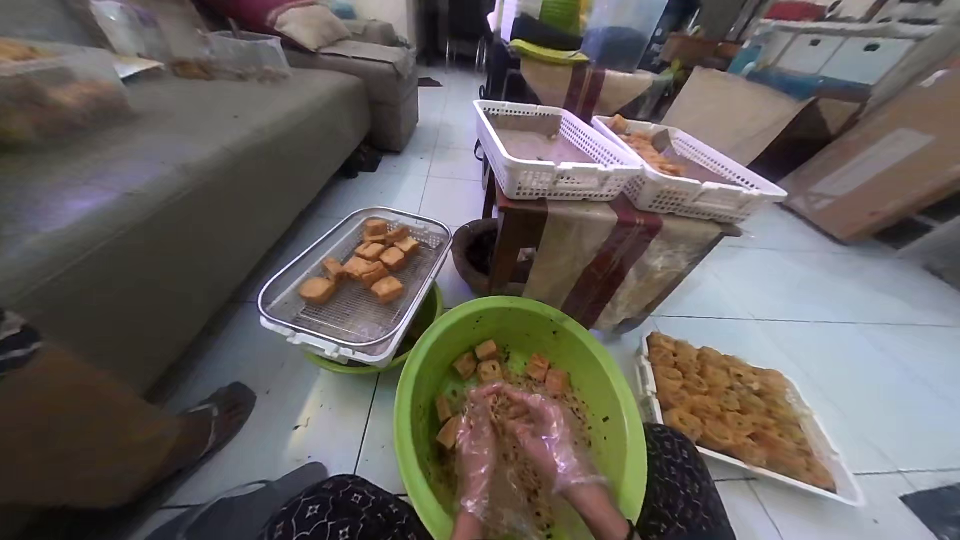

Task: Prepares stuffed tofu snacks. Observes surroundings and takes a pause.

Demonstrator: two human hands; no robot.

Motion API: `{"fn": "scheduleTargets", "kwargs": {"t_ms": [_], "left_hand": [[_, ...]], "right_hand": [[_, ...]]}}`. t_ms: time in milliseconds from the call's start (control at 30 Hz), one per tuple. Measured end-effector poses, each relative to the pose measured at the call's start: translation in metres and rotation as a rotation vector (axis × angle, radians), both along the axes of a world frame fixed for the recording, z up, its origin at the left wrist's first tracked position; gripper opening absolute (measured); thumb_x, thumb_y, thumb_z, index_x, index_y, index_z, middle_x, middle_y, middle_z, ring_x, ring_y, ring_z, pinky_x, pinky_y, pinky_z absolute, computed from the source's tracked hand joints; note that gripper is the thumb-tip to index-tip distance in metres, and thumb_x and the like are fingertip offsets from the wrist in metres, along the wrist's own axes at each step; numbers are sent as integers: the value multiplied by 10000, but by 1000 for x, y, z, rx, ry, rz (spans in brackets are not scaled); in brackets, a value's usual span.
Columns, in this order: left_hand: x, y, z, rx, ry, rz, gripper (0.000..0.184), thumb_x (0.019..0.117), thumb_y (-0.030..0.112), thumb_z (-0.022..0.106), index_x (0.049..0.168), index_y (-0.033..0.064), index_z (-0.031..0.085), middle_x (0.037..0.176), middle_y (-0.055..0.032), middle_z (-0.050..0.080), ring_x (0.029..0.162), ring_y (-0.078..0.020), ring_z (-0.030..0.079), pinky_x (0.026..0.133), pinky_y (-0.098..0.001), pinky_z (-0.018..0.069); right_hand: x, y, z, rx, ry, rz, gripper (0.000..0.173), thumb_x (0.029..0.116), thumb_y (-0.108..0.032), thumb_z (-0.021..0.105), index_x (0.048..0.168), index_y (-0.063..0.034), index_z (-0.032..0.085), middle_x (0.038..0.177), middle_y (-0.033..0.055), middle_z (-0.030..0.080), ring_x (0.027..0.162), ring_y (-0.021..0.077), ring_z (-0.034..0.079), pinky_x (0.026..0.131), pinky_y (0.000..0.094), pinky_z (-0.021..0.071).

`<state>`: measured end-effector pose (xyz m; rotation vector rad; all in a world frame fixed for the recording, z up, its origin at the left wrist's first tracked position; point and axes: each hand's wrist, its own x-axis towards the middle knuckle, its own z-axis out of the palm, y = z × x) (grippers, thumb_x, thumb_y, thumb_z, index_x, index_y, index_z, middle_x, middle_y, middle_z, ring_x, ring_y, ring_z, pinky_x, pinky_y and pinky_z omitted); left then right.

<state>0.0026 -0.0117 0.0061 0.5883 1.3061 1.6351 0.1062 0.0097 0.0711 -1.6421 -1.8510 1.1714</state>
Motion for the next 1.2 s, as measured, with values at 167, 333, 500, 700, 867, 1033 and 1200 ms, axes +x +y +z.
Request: {"fn": "scheduleTargets", "kwargs": {"t_ms": [167,333,500,700,867,1033,1200], "left_hand": [[1,2,-7,142,155,56,346,1066,133,409,1195,-28,686,1183,-108,707,1093,-125,659,984,-302,525],[-2,3,-5,129,54,-72,726,1106,390,74,1227,-26,657,1217,-106,709,1135,-177,664,1005,-374,533],[-4,8,-17,173,121,-195,801,1086,447,26,1267,-16,654,1302,-112,679,1242,-174,613,1094,-380,471],[-10,11,-2,-170,-196,-26,625,1114,459,200,1297,40,626,1075,-142,708,915,-224,702,787,-416,603],[-7,11,-1,-201,-295,-47,784,1079,564,108,1187,-6,635,975,-148,702,874,-224,686,777,-416,587],[-9,6,0,-212,-116,-186,744,1093,512,109,1194,7,645,1035,-124,701,947,-189,675,850,-398,570],[-17,6,9,-252,189,-297,538,1105,394,369,1241,-55,631,1128,-185,679,1034,-200,652,952,-403,524]], "right_hand": [[-7,-12,-16,210,256,-105,264,967,-56,629,1201,-26,746,1185,103,747,1113,130,702,1018,299,549],[-9,-8,-28,195,205,-91,132,857,-119,780,979,-71,798,1013,42,770,1002,101,712,941,300,577],[-10,11,-18,89,-81,28,177,854,-100,698,1002,-5,714,1025,133,707,998,227,675,928,404,541],[18,15,-20,238,291,168,281,971,-29,581,1226,-30,699,1218,83,719,1102,150,700,976,347,592],[19,4,-17,488,-108,329,224,901,-268,735,1100,-180,786,1141,70,715,1113,215,665,1002,417,541],[9,11,-17,404,-342,449,243,881,-247,730,1088,-125,766,1248,177,664,1223,332,613,1071,493,487],[9,34,6,83,-326,405,372,946,-294,679,1171,3,690,1201,206,645,1146,318,621,1042,451,478]]}}
